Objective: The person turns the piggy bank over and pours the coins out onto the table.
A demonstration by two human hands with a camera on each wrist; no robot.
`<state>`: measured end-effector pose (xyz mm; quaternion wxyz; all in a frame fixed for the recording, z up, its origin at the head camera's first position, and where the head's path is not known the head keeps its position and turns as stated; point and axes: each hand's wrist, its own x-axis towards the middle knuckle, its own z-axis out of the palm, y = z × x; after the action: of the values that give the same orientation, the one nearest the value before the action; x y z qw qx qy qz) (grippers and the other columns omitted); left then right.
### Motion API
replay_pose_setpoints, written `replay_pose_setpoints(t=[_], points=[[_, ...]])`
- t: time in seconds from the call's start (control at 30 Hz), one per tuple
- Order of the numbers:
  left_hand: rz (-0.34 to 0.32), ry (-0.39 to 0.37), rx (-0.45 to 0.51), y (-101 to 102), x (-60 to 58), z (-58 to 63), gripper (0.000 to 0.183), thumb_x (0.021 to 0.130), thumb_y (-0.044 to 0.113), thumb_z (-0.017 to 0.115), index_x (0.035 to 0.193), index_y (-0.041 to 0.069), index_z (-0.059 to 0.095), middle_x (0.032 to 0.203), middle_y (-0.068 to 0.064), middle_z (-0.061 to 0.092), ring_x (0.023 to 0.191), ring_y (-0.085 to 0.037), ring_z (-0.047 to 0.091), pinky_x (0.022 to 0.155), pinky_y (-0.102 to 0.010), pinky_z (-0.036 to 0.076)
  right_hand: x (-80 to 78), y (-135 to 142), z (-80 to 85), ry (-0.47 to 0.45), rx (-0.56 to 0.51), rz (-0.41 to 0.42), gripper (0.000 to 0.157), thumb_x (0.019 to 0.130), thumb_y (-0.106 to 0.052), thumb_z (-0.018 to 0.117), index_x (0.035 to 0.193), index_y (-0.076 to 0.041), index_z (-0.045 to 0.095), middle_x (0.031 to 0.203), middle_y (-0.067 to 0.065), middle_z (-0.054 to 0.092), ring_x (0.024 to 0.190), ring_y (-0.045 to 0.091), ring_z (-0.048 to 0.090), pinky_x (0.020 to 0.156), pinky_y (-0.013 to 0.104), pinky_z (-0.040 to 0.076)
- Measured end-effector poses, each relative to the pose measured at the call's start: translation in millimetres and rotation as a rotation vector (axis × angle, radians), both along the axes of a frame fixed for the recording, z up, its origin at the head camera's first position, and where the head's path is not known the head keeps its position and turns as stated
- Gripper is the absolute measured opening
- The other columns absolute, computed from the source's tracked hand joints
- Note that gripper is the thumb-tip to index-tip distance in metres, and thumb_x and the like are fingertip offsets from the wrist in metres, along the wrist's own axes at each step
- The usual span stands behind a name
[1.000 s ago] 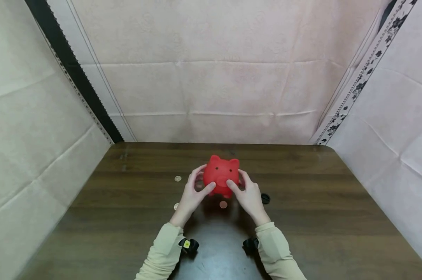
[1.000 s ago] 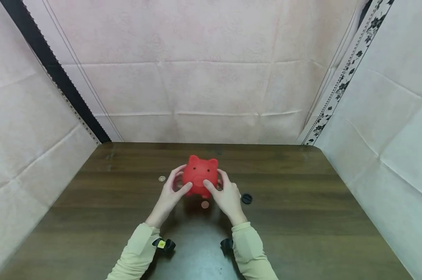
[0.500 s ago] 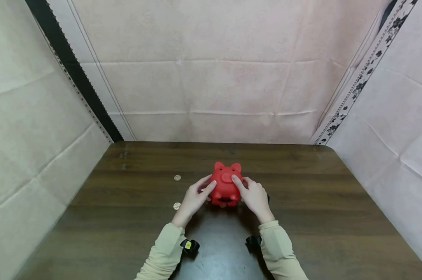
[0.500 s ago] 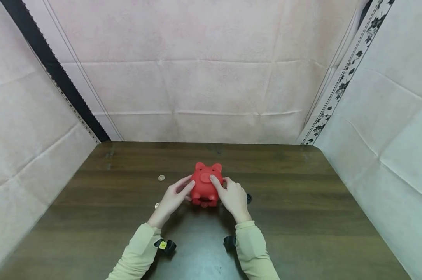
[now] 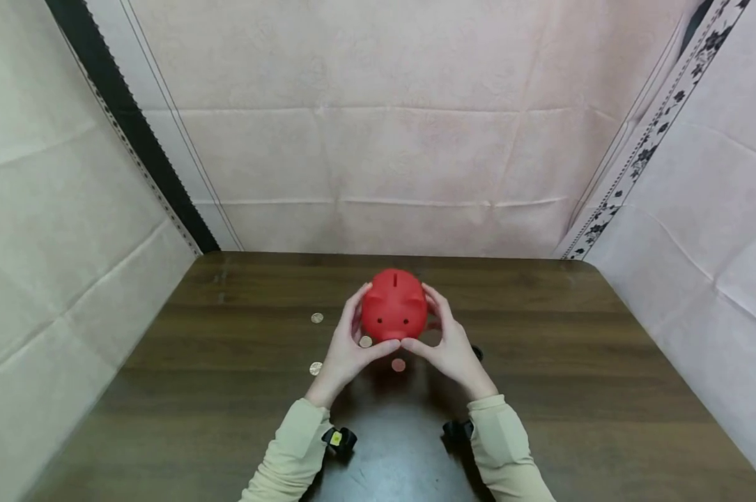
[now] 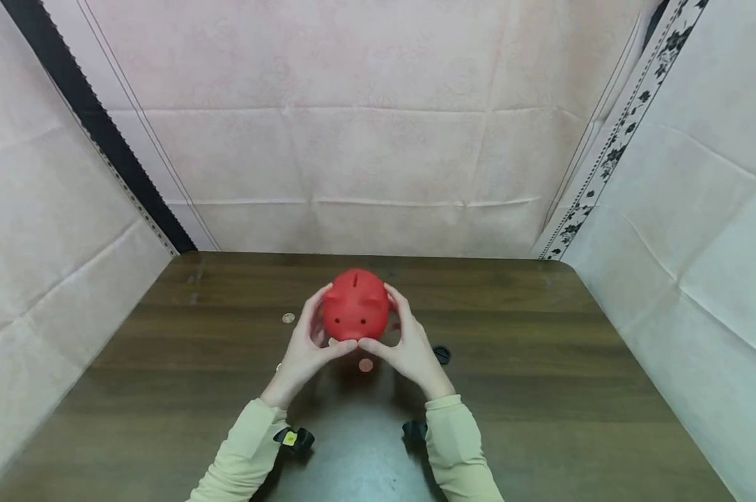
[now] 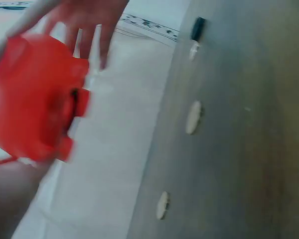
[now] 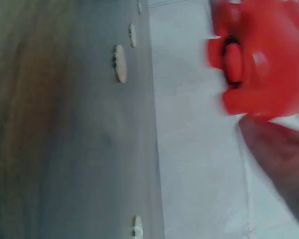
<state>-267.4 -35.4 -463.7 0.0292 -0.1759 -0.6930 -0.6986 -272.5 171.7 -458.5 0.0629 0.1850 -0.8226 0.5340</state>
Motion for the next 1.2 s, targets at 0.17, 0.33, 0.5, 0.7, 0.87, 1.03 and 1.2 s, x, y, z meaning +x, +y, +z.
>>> replay_pose_setpoints(t=[0.17, 0.33, 0.5, 0.7, 0.87, 1.03, 1.2], points=[[-0.024, -0.006, 0.015, 0, -3.0, -10.1, 0.095, 0.076, 0.006, 0.081, 0.149, 0.033, 0.027, 0.156, 0.006, 0.029, 0.142, -0.022, 0.035, 0.112, -0.042, 0.04, -5.5, 0, -15.9, -0.054, -0.111, 0.09, 0.093, 0.08, -0.023, 0.08, 0.151, -0.03, 0.02, 0.154, 0.003, 0.035, 0.14, 0.029, 0.037, 0.104, 0.052, 0.046], [-0.017, -0.112, -0.032, -1, -5.0, -20.2, 0.094, 0.077, 0.002, 0.079, 0.149, 0.033, 0.027, 0.153, 0.0, 0.033, 0.138, -0.025, 0.038, 0.109, -0.048, 0.042, -6.0, -1, -23.5, -0.144, -0.066, 0.111, 0.092, 0.082, -0.025, 0.078, 0.151, -0.029, 0.018, 0.154, 0.006, 0.035, 0.139, 0.031, 0.04, 0.106, 0.048, 0.046], [-0.056, 0.057, 0.031, -1, 3.4, -1.7, 0.096, 0.076, 0.004, 0.08, 0.151, 0.026, 0.025, 0.16, 0.002, 0.021, 0.143, -0.028, 0.031, 0.11, -0.039, 0.043, 4.4, 1, -0.3, 0.014, -0.09, 0.129, 0.096, 0.078, -0.018, 0.081, 0.152, -0.029, 0.02, 0.153, 0.005, 0.036, 0.137, 0.032, 0.04, 0.102, 0.052, 0.047], [-0.09, 0.091, 0.085, 1, 6.5, 6.7, 0.097, 0.077, 0.005, 0.079, 0.151, 0.026, 0.021, 0.158, 0.003, 0.024, 0.143, -0.026, 0.031, 0.106, -0.033, 0.047, 9.9, 0, 14.2, 0.038, -0.134, 0.109, 0.096, 0.077, -0.009, 0.08, 0.152, -0.027, 0.022, 0.156, 0.003, 0.031, 0.141, 0.031, 0.034, 0.105, 0.057, 0.043], [-0.058, 0.028, 0.063, 2, 4.1, 1.8, 0.096, 0.077, 0.003, 0.078, 0.15, 0.033, 0.021, 0.158, 0.01, 0.023, 0.144, -0.02, 0.031, 0.11, -0.033, 0.042, 5.0, -1, 7.7, -0.015, -0.129, 0.11, 0.094, 0.079, -0.007, 0.078, 0.152, -0.029, 0.021, 0.156, 0.002, 0.03, 0.141, 0.031, 0.034, 0.104, 0.056, 0.044], [-0.049, 0.143, 0.038, 1, 7.0, 10.3, 0.097, 0.075, 0.002, 0.08, 0.15, 0.029, 0.024, 0.162, 0.01, 0.013, 0.147, -0.022, 0.026, 0.11, -0.029, 0.04, 5.0, 1, 11.2, 0.07, -0.17, 0.158, 0.1, 0.076, -0.008, 0.081, 0.151, -0.032, 0.02, 0.156, -0.004, 0.028, 0.141, 0.026, 0.033, 0.104, 0.046, 0.047], [0.011, 0.297, -0.125, 2, 13.4, 25.4, 0.095, 0.072, 0.0, 0.081, 0.148, 0.025, 0.032, 0.162, 0.005, 0.014, 0.148, -0.024, 0.022, 0.105, -0.044, 0.047, 3.4, 1, 9.1, 0.016, -0.252, 0.236, 0.104, 0.077, -0.004, 0.078, 0.152, -0.03, 0.011, 0.156, 0.002, 0.025, 0.14, 0.028, 0.034, 0.103, 0.031, 0.048]])
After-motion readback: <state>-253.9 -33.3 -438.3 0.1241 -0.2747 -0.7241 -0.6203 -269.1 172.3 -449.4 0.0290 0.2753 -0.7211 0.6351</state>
